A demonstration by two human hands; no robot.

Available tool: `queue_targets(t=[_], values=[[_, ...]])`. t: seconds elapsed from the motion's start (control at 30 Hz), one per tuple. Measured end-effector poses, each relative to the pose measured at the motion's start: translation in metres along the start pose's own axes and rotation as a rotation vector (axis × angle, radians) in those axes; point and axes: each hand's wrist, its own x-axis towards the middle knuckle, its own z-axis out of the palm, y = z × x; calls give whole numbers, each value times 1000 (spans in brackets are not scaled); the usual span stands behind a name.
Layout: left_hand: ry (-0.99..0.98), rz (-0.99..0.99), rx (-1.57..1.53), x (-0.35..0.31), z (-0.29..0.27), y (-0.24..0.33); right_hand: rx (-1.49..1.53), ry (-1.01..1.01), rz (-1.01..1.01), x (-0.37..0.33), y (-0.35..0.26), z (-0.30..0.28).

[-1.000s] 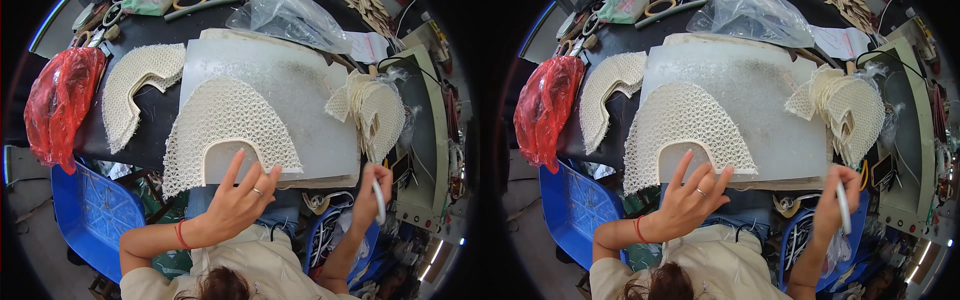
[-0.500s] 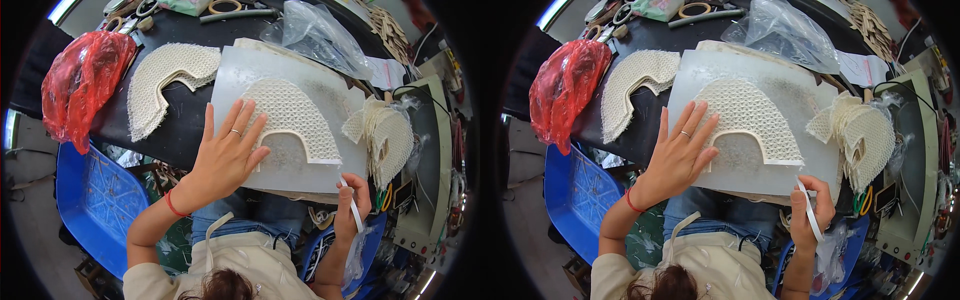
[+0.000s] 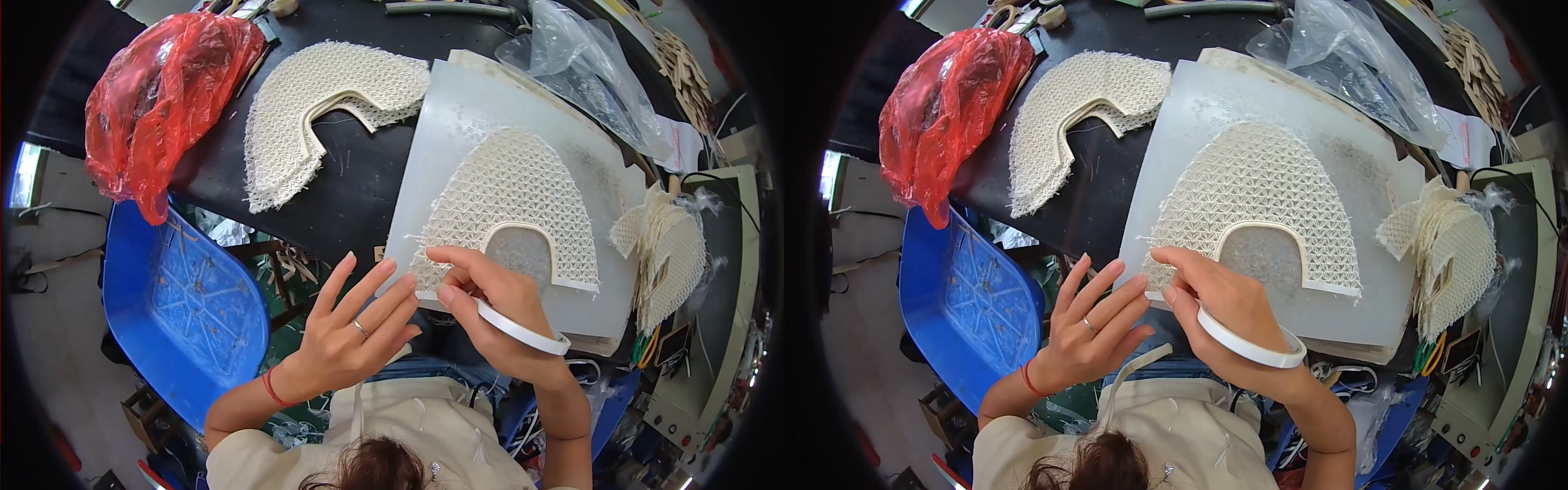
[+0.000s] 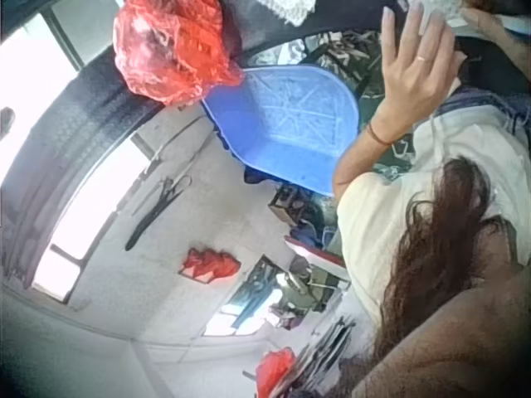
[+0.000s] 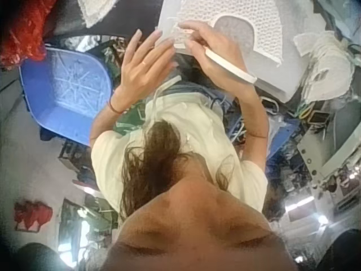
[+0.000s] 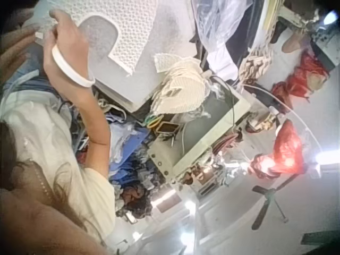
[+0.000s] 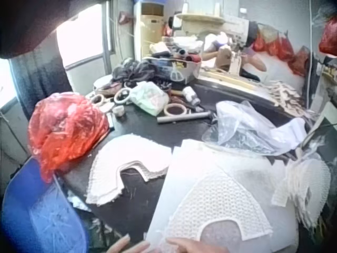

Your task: The person sits on the floor and applies white adhesive tape to the curved edges of white mesh fabric pieces. They place a mesh piece on a translucent cutting board, smooth the tape along the perimeter, and then move the finished piece to a stack on the left. The process is repeated for multiple identical mesh pieces.

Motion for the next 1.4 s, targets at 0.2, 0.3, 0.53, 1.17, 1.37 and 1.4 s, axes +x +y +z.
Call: queue_targets(t=[0.2, 0.3, 0.53, 1.17, 1.37, 1.4], values=[[-10, -62, -143, -11, 5, -3, 23, 4, 74, 6, 1, 6], [4, -88, -236, -13, 7, -5, 11, 31, 111, 6, -4, 10], [-20, -11, -129, -14, 10, 0, -153, 131, 8, 8, -4, 18], [-24, 32, 220, -2, 24, 16, -773, 313, -168, -9, 12, 1], [-56, 84, 221, 9, 21, 17, -802, 667, -83, -25, 25, -4], [-46, 72, 201, 8, 22, 18, -832, 748, -81, -29, 25, -11]])
